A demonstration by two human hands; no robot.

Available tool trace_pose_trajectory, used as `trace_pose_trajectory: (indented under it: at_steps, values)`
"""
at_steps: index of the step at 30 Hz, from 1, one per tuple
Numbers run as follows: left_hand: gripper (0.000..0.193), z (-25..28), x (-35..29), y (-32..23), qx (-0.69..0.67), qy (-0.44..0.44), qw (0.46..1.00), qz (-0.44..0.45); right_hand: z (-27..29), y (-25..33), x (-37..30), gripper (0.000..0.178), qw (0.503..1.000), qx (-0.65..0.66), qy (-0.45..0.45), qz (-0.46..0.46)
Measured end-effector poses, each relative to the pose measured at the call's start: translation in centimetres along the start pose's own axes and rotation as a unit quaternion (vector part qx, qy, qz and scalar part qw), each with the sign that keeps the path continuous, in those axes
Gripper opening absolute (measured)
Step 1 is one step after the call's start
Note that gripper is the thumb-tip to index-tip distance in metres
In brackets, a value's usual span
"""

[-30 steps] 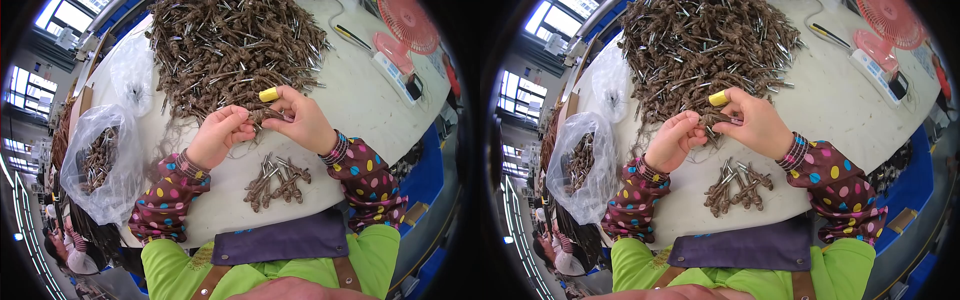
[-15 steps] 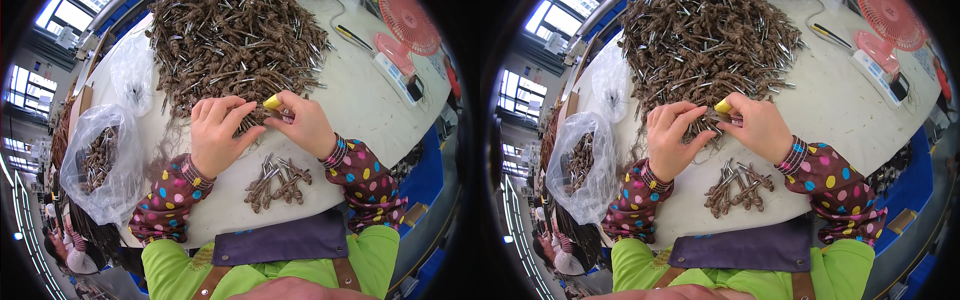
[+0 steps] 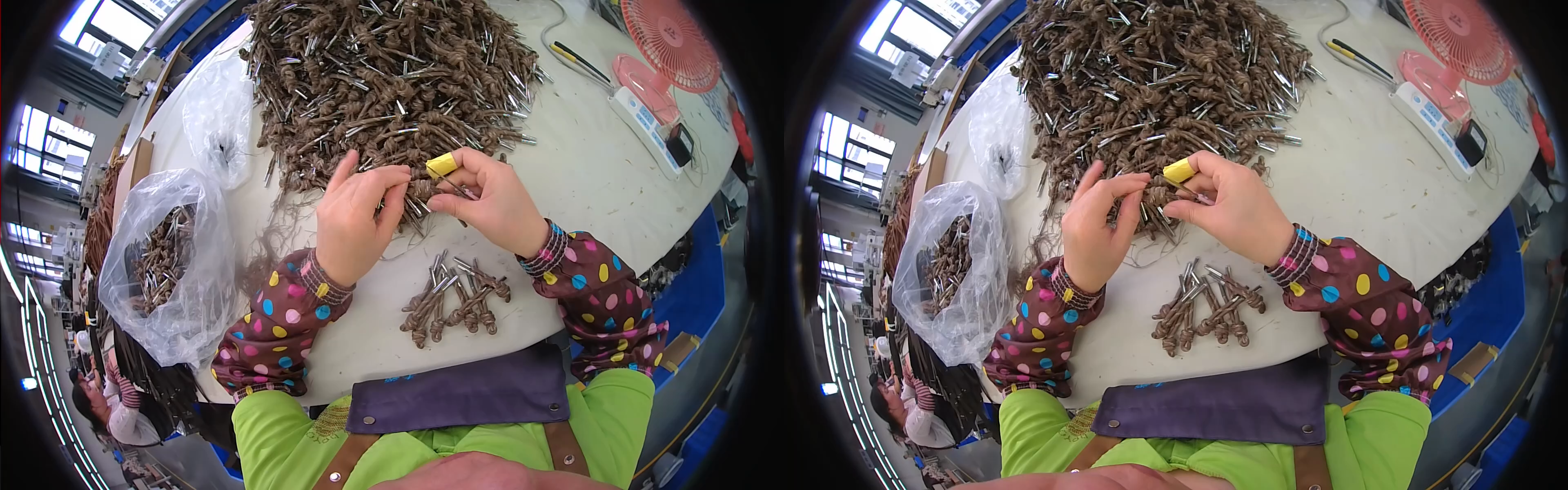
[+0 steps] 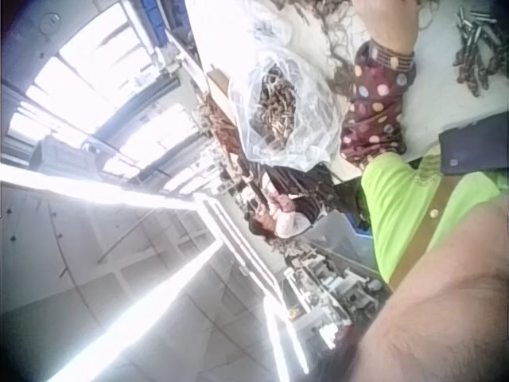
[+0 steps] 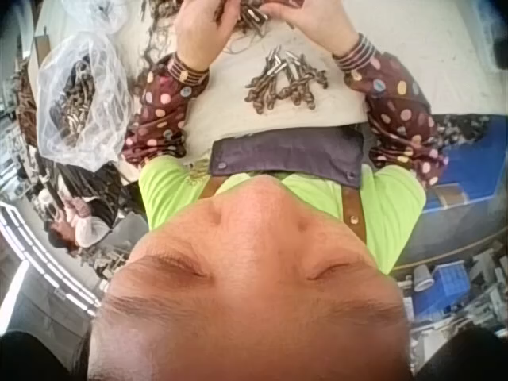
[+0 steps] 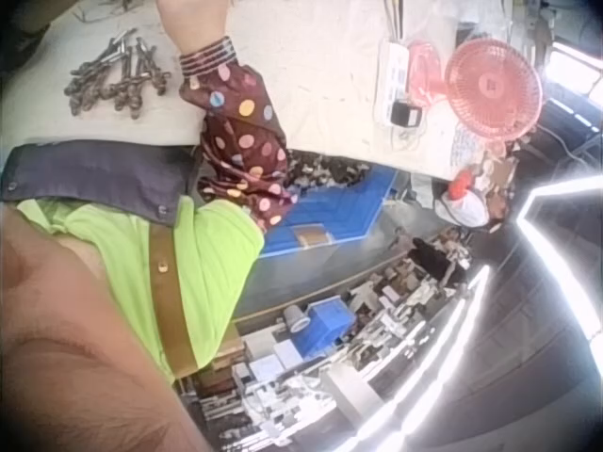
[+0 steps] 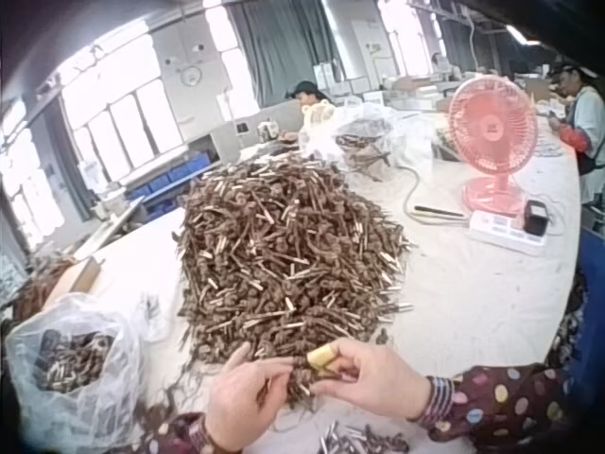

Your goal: The person is assembling small mechanical or industrial components by sliding metal pins through fibrous or leather-like loops.

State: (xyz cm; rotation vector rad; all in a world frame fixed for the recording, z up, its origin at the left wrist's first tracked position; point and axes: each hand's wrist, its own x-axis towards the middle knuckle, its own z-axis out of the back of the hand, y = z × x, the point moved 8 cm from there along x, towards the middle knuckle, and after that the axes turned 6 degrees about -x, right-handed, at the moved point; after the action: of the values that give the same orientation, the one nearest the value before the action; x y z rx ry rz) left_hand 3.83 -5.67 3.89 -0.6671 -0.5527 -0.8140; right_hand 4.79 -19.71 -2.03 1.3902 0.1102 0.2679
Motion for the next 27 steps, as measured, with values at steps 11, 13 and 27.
trace_pose_trajectory:
  at_steps: [11, 13, 27]
  values:
    - [0.008, -1.1, -0.8, 1.5, -0.184, 0.029, 0.970, 0.154, 1.6, 3.4, -1.0, 0.036, 0.934, -0.295, -0.132, 0.152]
    - [0.008, -1.3, -0.8, 1.3, -0.179, 0.034, 0.972, 0.147, 1.5, 4.2, -1.3, 0.034, 0.901, -0.355, -0.154, 0.196]
    - [0.007, -1.6, -0.7, 1.0, -0.160, 0.039, 0.977, 0.133, -0.7, 6.1, -2.6, 0.024, 0.760, -0.552, -0.137, 0.313]
